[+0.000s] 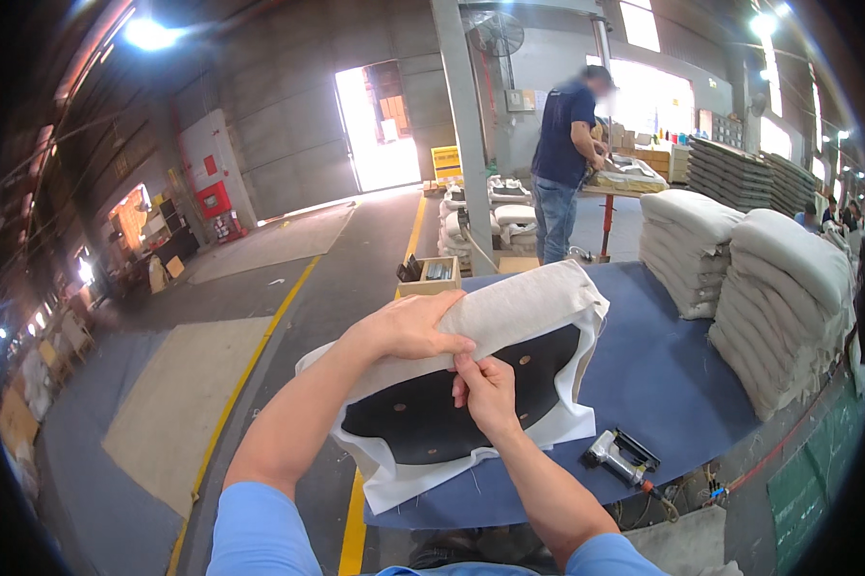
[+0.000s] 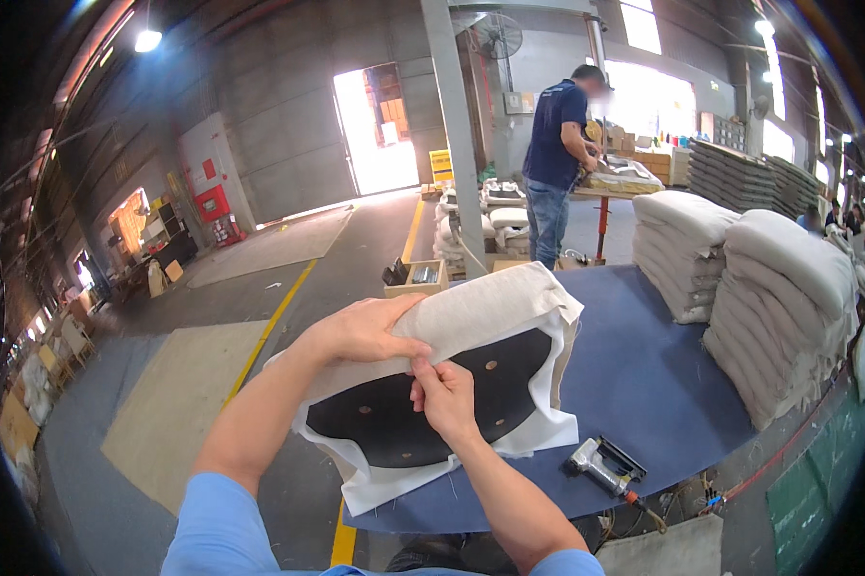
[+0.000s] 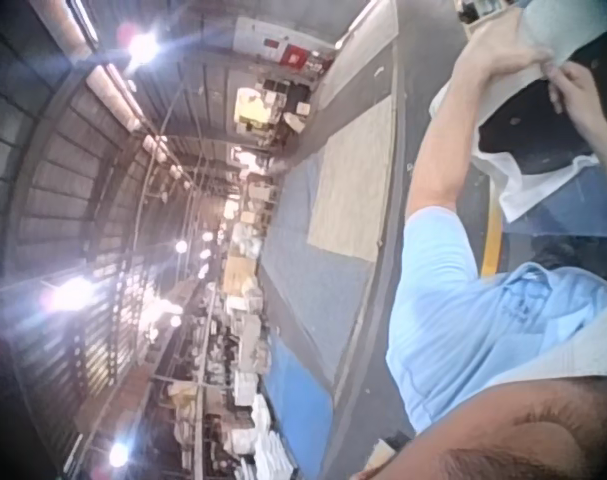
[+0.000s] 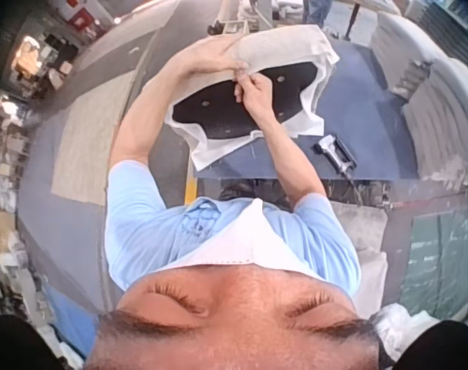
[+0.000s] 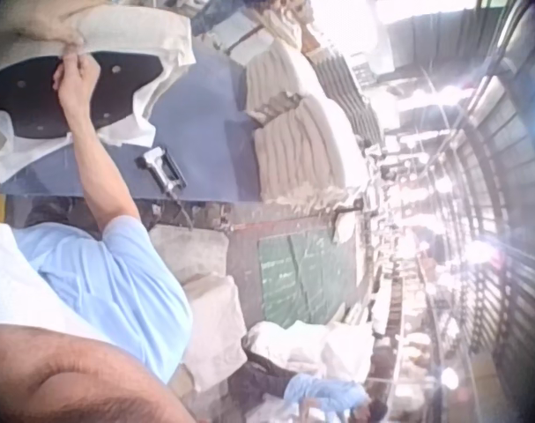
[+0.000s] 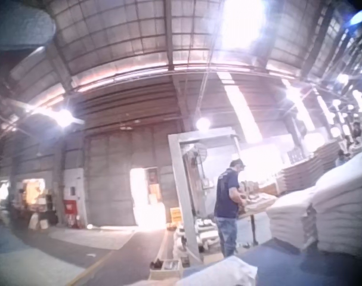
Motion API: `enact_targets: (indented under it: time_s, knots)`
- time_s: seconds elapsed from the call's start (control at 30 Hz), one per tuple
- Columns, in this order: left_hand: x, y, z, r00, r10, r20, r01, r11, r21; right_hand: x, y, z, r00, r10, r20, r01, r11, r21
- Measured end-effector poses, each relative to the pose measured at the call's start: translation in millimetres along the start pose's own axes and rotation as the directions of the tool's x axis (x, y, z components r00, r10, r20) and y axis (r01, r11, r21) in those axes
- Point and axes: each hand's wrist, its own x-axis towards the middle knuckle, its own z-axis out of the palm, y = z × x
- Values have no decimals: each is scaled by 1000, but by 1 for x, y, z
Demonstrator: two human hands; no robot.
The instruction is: The person folds a white fabric cover over a black cushion base and secures the edges using a staple gun. The person repeatedly folds the fabric, aligns it, and staples it to the base while working at a blue table in a warehouse.
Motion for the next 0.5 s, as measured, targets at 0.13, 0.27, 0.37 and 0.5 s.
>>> enact_targets:
  time_s: [0.13,0.27,0.37,0.5]
  knots:
    - [5,-2,7,998,39,-56,-37,999,36,-3,-5,-6,994,88,59,-90,995,34]
    - [-12,-12,2,997,-24,-78,27,999,37,-33,-17,-49,1000,17,-22,-20,984,-177]
    - [-20,-18,0,994,-60,-93,60,998,1,-69,2,-178,950,-266,-166,35,616,-787]
    - [-20,-43,1,990,-87,-115,84,996,-31,-145,23,-309,922,28,-387,-380,-127,-916]
